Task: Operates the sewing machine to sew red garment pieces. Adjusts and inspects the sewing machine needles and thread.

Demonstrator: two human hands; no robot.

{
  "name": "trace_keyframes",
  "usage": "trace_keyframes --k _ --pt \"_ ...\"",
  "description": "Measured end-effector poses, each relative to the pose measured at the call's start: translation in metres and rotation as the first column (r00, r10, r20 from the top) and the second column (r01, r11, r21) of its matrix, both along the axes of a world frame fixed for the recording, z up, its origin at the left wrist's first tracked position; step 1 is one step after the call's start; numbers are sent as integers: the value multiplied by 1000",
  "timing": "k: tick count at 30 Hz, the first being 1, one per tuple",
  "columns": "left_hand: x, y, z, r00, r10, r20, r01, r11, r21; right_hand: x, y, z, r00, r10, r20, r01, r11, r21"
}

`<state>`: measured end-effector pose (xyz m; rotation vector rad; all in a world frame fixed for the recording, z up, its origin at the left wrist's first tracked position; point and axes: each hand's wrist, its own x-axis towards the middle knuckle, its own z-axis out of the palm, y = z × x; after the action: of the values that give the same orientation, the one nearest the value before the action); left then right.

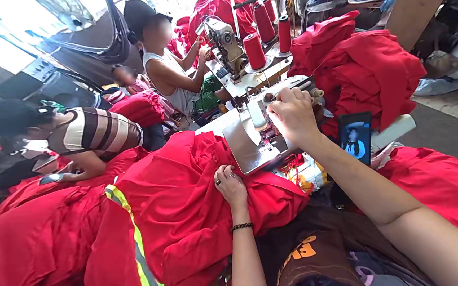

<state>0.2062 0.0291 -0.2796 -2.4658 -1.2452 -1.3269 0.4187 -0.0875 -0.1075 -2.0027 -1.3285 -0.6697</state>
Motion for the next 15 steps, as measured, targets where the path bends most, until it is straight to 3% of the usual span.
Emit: trace_keyframes --k 7,15 --pt "0 1 -1 1000 -2 9 2 1000 -2 5 7 3 994 44 97 -33 994 -107" --pt "0 2 -2 1000 -4 15 4 1000 0 -3 12 2 964 -23 266 57 991 -122"
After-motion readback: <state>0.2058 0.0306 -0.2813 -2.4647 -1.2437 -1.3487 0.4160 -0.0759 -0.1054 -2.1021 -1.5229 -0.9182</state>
